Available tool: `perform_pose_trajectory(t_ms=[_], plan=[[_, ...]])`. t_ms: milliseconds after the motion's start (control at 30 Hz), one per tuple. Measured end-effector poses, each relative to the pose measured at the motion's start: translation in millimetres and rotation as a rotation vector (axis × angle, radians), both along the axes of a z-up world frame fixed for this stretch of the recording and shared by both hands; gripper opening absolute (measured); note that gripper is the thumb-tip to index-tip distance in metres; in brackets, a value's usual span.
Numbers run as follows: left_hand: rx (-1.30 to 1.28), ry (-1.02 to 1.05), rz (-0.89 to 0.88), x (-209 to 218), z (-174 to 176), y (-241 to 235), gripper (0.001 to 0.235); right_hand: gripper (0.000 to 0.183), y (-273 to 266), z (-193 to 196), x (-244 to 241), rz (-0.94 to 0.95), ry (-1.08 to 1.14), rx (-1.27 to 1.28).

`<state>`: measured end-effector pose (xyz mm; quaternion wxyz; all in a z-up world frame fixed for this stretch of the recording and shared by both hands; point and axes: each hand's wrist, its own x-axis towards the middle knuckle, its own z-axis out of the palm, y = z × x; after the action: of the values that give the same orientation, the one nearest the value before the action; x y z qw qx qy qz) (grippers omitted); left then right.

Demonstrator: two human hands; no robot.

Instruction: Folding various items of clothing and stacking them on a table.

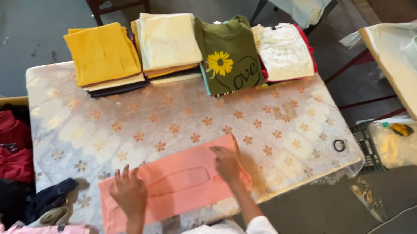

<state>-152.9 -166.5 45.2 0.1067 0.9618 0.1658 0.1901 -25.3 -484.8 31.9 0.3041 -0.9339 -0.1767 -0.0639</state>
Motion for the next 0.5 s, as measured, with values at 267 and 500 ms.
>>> perform_pose_trajectory(t_ms=[267, 500], plan=[[0.218, 0.078, 0.326, -39.4, -97.2, 2.4, 0.060, 0.060, 3.2, -38.7, -25.2, -0.231, -0.141, -0.345], [0.141, 0.093, 0.415, -56.1, -54.9, 11.3, 0.051, 0.061, -0.6, -47.4, -27.2, -0.259, 0.005, -0.322]])
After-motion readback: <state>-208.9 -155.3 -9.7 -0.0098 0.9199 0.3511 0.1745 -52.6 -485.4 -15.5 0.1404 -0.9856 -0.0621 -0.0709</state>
